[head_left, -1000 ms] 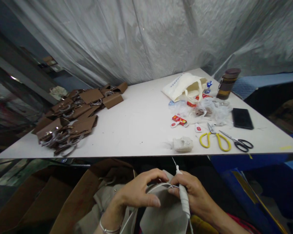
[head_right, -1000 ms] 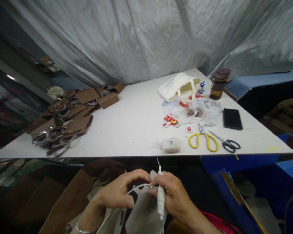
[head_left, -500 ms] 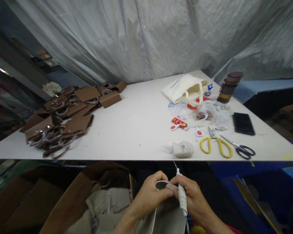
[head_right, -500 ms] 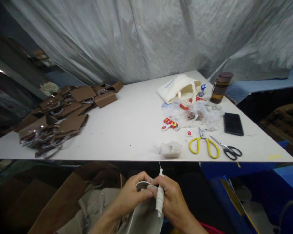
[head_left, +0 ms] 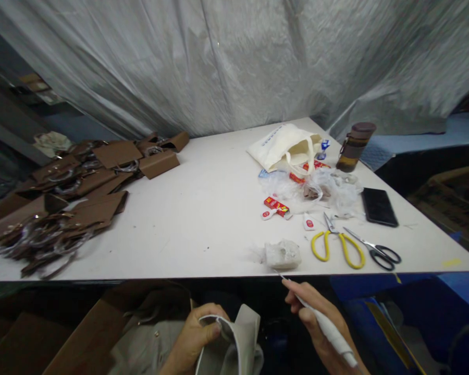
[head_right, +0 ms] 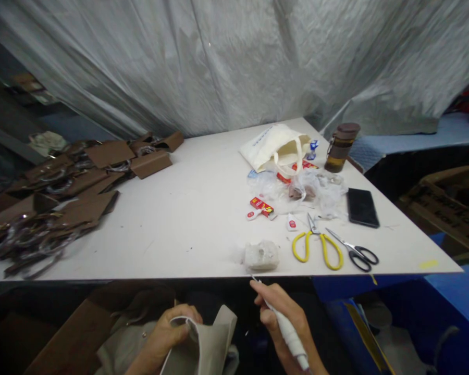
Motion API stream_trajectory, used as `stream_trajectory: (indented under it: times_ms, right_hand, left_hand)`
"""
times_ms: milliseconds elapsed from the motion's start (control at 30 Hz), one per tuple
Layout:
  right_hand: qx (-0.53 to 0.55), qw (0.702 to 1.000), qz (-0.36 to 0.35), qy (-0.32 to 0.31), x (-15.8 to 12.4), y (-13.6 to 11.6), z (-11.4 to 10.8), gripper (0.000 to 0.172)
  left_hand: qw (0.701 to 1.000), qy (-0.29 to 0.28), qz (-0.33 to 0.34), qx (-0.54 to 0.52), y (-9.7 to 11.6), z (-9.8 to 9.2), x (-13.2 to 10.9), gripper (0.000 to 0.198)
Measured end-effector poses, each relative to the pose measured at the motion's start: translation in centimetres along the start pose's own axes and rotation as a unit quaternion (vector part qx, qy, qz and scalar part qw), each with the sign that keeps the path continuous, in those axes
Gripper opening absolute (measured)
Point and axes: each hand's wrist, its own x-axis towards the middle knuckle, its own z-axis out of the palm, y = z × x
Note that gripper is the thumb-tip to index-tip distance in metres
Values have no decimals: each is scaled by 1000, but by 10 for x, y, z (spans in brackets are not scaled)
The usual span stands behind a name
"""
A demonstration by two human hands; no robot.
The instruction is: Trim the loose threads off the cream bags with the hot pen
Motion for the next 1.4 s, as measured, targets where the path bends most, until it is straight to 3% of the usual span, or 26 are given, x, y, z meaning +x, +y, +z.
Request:
stream_trajectory:
  times_ms: [167,267,400,500,567,700,867,1200,1400]
  right_hand:
    - [-45,991,104,70,9,8,-27,35]
    - [-68,981,150,99,21,10,-29,32]
    - [-112,983,105,103,38,12,-22,26]
    - [-156,982,41,103,46,13,-18,20]
    - [-182,979,0,94,50,14,-16,17]
    - [-223,971,-50,75,56,18,-13,14]
    - [-242,967,-62,57,61,21,-9,14]
    - [-248,965,-69,45,66,29,-2,13]
    - [-171,983,-3,73,58,28,-7,14]
  left_hand:
    - [989,141,-51,-14,41,-20,5,42]
    - [980,168,-106,-9,54,-6,15,41]
    - [987,114,-115,-3,32,45,27,44]
    - [987,76,-71,125,7,80,31,34]
    - [975,45,-61,211,-3,92,31,24]
    - [964,-25,-96,247,-8,94,34,19]
    - [959,-49,-119,254,-3,84,35,12]
    - [956,-6,-131,262,-3,90,39,12]
    - [957,13,-153,247,9,100,35,15]
